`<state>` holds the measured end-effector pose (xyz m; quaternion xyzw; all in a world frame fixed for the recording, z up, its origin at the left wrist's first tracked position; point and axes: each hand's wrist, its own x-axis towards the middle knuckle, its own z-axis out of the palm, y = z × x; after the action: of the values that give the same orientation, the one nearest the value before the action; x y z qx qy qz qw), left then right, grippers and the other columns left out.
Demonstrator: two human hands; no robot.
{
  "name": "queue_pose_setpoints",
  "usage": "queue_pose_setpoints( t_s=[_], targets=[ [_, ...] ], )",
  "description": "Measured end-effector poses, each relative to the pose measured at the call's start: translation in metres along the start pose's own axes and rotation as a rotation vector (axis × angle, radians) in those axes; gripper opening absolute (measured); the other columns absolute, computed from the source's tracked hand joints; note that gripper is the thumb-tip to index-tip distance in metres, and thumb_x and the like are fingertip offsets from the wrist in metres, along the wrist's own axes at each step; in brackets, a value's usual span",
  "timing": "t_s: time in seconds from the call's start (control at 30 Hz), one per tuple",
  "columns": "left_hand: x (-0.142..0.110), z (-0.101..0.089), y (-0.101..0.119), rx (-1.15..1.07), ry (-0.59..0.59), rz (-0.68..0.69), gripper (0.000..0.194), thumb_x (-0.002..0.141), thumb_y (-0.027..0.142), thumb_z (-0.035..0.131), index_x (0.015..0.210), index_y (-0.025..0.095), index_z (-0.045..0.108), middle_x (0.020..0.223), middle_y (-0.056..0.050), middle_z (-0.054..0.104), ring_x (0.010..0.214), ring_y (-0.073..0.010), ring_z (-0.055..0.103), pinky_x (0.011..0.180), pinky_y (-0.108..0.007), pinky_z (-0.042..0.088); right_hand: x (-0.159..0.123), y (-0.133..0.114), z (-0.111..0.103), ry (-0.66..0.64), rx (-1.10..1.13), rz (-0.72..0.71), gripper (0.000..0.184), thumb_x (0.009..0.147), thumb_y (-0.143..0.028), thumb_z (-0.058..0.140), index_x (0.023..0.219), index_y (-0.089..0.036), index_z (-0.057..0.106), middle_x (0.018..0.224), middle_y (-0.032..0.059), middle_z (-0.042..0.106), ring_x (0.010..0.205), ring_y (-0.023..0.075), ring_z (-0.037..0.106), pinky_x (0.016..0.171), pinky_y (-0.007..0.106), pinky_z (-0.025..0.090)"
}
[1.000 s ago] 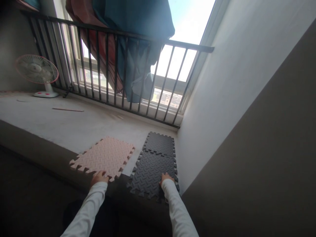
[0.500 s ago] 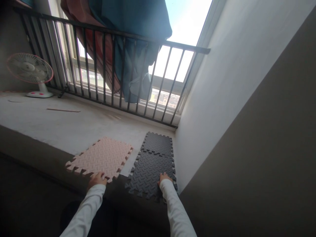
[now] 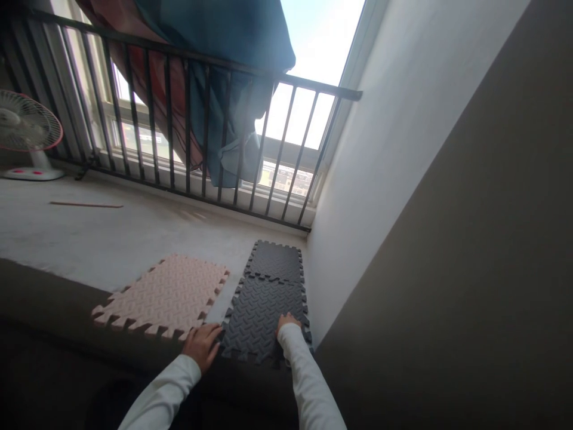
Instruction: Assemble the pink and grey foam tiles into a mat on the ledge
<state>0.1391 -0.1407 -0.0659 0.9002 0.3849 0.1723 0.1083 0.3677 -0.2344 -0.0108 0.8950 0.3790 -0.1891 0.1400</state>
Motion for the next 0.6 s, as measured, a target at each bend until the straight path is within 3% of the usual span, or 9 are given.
queue_pose_setpoints(
  t_s=[0.1, 0.17, 0.33, 0.47, 0.6],
  targets=[
    [-0.002, 0.022, 0.004, -0.034, -0.158, 0.181, 0.050, 0.067, 0.025, 0.046, 0.117, 0.027, 0.048, 0.130, -0.003, 0.043, 0.119, -0.0205, 0.036, 0.101, -0.040, 0.020, -0.005, -0.002, -0.006, 0.013, 0.017, 0.001, 0.058, 0.063, -0.025, 0.058, 0.120, -0.017, 0.044, 0.130, 0.0159, 0.038, 0.114, 0.0257, 0.042, 0.092, 0.040, 0.037],
    [-0.001, 0.033, 0.003, -0.037, -0.238, 0.233, 0.055, 0.068, 0.031, 0.046, 0.123, 0.025, 0.041, 0.135, -0.005, 0.034, 0.123, -0.0217, 0.030, 0.103, -0.042, 0.019, -0.006, -0.003, -0.012, 0.017, 0.040, 0.004, 0.053, 0.061, -0.025, 0.060, 0.112, -0.017, 0.052, 0.122, 0.0155, 0.048, 0.108, 0.0270, 0.048, 0.089, 0.041, 0.040],
    [0.003, 0.047, -0.002, -0.028, -0.251, 0.241, 0.059, 0.069, 0.042, 0.044, 0.124, 0.023, 0.039, 0.135, -0.006, 0.031, 0.125, -0.0224, 0.028, 0.104, -0.043, 0.018, 0.006, -0.011, -0.037, 0.112, 0.154, 0.013, 0.037, 0.066, -0.031, 0.055, 0.101, -0.020, 0.059, 0.110, 0.0108, 0.058, 0.100, 0.0231, 0.054, 0.083, 0.034, 0.045],
    [0.002, 0.066, -0.002, 0.014, -0.103, 0.256, 0.058, 0.063, 0.047, 0.051, 0.117, 0.024, 0.049, 0.129, -0.006, 0.043, 0.119, -0.0235, 0.037, 0.103, -0.040, 0.025, 0.032, -0.030, -0.052, 0.194, 0.217, 0.027, 0.032, 0.072, -0.031, 0.047, 0.100, -0.022, 0.059, 0.108, 0.0078, 0.060, 0.098, 0.0181, 0.056, 0.080, 0.027, 0.046],
    [0.004, 0.089, 0.000, 0.117, 0.243, 0.338, 0.049, 0.055, 0.048, 0.060, 0.098, 0.024, 0.062, 0.109, -0.008, 0.060, 0.104, -0.0241, 0.052, 0.093, -0.037, 0.039, 0.066, -0.055, -0.058, 0.242, 0.247, 0.026, 0.035, 0.070, -0.035, 0.050, 0.099, -0.019, 0.060, 0.105, 0.0121, 0.061, 0.094, 0.0217, 0.058, 0.075, 0.031, 0.048]
  ],
)
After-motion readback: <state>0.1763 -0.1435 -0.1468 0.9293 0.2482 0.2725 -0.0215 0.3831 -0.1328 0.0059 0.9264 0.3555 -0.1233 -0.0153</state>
